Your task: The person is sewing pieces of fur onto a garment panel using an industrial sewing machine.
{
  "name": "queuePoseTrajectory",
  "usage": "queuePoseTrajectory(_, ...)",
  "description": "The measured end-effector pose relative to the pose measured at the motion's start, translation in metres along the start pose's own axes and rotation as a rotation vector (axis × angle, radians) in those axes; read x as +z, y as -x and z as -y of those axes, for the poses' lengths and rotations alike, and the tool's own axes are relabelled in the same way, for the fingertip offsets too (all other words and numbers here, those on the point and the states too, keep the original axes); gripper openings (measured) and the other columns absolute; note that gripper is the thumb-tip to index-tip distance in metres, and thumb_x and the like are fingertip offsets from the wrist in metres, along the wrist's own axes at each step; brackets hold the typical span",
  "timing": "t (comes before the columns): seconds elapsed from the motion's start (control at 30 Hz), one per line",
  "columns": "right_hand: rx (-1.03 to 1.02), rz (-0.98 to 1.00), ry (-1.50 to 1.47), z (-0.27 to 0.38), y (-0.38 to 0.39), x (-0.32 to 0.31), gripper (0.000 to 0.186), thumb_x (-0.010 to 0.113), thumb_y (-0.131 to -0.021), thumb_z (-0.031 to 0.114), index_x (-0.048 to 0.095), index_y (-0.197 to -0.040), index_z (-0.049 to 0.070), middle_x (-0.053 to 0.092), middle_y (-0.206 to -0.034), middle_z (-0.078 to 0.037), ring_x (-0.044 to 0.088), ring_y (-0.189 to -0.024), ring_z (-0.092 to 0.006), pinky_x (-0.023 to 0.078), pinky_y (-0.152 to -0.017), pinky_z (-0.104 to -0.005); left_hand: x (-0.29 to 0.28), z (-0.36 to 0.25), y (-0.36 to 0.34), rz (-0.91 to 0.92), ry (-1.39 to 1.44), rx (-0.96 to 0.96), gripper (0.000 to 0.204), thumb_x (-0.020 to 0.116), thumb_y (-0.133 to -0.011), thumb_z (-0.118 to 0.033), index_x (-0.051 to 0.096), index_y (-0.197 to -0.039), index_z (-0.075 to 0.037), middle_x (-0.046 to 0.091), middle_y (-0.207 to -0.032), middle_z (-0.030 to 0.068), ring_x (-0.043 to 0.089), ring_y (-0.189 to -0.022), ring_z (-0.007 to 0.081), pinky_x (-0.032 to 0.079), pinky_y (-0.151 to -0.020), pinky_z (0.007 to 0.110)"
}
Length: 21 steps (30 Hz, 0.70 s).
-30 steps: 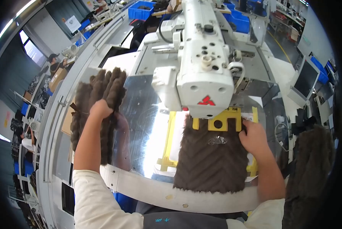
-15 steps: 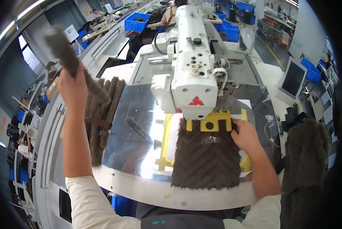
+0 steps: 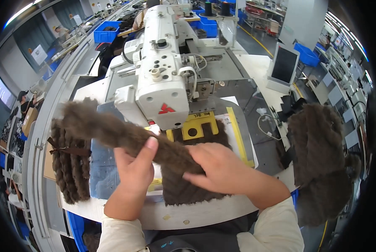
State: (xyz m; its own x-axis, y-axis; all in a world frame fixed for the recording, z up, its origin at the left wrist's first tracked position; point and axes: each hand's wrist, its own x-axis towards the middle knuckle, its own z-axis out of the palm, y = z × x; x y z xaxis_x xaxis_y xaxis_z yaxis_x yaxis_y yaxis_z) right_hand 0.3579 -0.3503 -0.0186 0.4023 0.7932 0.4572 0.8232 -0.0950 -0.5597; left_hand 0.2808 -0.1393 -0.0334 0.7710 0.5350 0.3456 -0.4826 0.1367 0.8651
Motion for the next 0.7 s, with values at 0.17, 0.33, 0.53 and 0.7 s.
queuePoseTrajectory(0.17,0.295,0.171,0.239,-0.04,0.016,-0.026,0.018,0.066,-0.079,0.009,0.057,-0.092,0.0,0.066,-0.091,-0.02,0.066,-0.091,-0.0429,0.053,-0.078,-0.0521,-0.025,0.01,-0.025,0.286,0.175,-0.182,0.057,0.085,-0.085,-0.017,0.053,-0.129,0.0,0.068,-0.113,0.0167,0.069,-0.1,0.0256,0.06,-0.083,0.035)
queuePoseTrajectory(0.33,0.477,0.468,0.441,-0.047,0.016,-0.035,0.019,0.066,-0.085,0.012,0.061,-0.098,-0.001,0.067,-0.095,-0.02,0.067,-0.093,-0.0399,0.053,-0.082,-0.0508,-0.039,0.023,-0.026,0.434,0.143,-0.165,0.054,0.092,-0.079,-0.016,0.061,-0.119,0.004,0.068,-0.114,0.0189,0.068,-0.105,0.0264,0.058,-0.088,0.035)
queuePoseTrajectory(0.53,0.125,0.094,-0.003,-0.032,0.009,-0.009,0.029,0.076,-0.087,0.023,0.063,-0.099,0.0,0.068,-0.1,-0.016,0.066,-0.099,-0.0374,0.052,-0.086,-0.0479,-0.022,0.036,-0.007,0.576,-0.196,-0.015,0.043,0.096,-0.071,-0.011,0.073,-0.105,0.003,0.074,-0.109,0.0162,0.07,-0.103,0.0241,0.056,-0.09,0.036)
queuePoseTrajectory(0.7,0.233,0.309,-0.012,-0.037,0.008,-0.014,0.027,0.072,-0.083,0.012,0.069,-0.107,0.003,0.069,-0.096,-0.015,0.066,-0.095,-0.0388,0.053,-0.085,-0.0465,-0.02,0.032,-0.003,0.566,-0.297,0.065,0.042,0.097,-0.072,-0.018,0.078,-0.105,-0.001,0.077,-0.102,0.0113,0.073,-0.09,0.0217,0.057,-0.083,0.033)
